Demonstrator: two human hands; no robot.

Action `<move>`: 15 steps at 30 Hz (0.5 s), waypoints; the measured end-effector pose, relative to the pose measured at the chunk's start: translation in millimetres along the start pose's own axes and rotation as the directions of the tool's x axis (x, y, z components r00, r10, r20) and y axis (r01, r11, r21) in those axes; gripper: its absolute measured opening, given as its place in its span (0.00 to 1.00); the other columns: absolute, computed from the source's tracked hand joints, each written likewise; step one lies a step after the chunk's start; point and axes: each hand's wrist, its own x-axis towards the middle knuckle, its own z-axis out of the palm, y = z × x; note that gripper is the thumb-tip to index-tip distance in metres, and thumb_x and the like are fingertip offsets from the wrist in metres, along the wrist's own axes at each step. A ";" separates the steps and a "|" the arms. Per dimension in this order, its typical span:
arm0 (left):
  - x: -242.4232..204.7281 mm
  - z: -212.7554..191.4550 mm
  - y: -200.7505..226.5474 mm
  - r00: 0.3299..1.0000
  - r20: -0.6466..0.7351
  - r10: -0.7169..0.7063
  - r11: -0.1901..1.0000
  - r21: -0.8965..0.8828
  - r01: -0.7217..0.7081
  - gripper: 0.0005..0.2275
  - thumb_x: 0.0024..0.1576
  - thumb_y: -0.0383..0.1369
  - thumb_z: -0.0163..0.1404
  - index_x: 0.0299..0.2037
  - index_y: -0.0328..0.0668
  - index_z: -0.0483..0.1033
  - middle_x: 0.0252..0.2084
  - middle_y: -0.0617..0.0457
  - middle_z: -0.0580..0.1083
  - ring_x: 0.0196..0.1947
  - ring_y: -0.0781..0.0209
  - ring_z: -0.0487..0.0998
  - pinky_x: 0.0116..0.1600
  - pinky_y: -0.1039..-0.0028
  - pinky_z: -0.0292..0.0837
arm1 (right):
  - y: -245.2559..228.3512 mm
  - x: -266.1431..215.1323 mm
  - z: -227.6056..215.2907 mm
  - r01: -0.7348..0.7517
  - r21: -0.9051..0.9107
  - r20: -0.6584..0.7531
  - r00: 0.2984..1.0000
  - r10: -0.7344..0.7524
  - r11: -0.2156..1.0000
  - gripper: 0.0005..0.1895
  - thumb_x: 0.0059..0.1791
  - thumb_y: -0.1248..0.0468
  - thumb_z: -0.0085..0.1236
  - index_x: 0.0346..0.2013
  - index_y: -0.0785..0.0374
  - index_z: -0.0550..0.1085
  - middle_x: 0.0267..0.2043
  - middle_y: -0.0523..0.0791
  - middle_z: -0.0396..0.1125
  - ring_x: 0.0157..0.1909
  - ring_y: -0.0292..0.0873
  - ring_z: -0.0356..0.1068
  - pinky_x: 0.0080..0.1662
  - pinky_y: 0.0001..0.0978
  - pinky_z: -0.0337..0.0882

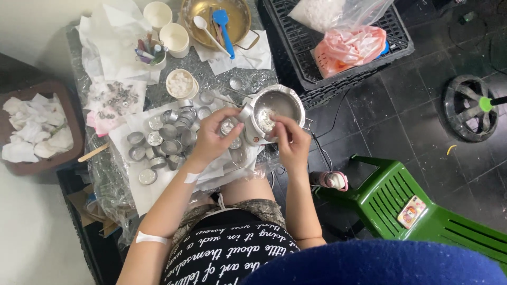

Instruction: Placing metal wick sustainers into small silver candle tins at a workshop table.

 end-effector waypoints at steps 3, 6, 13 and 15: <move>2.2 14.9 -5.6 0.999 0.046 0.010 0.984 -0.176 -0.002 0.10 0.59 0.24 0.57 0.49 0.33 0.76 0.53 0.48 0.77 0.53 0.66 0.77 0.61 0.73 0.72 | -14.4 -7.1 9.4 0.042 -0.030 0.076 0.996 -0.040 0.999 0.13 0.54 0.73 0.54 0.54 0.66 0.72 0.29 0.42 0.74 0.31 0.27 0.71 0.33 0.17 0.65; 1.7 28.9 -4.5 0.998 0.060 0.022 0.983 -0.184 -0.011 0.07 0.60 0.24 0.57 0.47 0.33 0.76 0.53 0.48 0.78 0.53 0.65 0.77 0.59 0.73 0.73 | -9.1 -15.2 10.7 -0.009 0.077 0.085 0.996 0.002 0.997 0.15 0.55 0.73 0.54 0.57 0.66 0.69 0.30 0.42 0.74 0.31 0.27 0.68 0.33 0.17 0.64; 5.5 39.4 7.0 0.991 0.085 0.103 0.985 -0.151 -0.089 0.07 0.61 0.22 0.55 0.47 0.31 0.76 0.52 0.46 0.79 0.54 0.61 0.77 0.66 0.69 0.67 | -18.8 -15.3 -0.4 0.043 -0.020 0.012 0.999 -0.043 0.999 0.16 0.54 0.75 0.55 0.57 0.66 0.71 0.29 0.43 0.74 0.33 0.29 0.72 0.36 0.19 0.69; 6.2 42.3 11.4 0.991 0.092 0.094 0.988 -0.132 -0.082 0.04 0.61 0.23 0.55 0.44 0.33 0.77 0.50 0.47 0.80 0.53 0.62 0.79 0.69 0.67 0.67 | -19.7 -17.0 -1.5 0.065 -0.019 -0.003 0.998 -0.065 0.998 0.16 0.54 0.75 0.55 0.57 0.67 0.72 0.29 0.44 0.74 0.33 0.31 0.72 0.37 0.20 0.70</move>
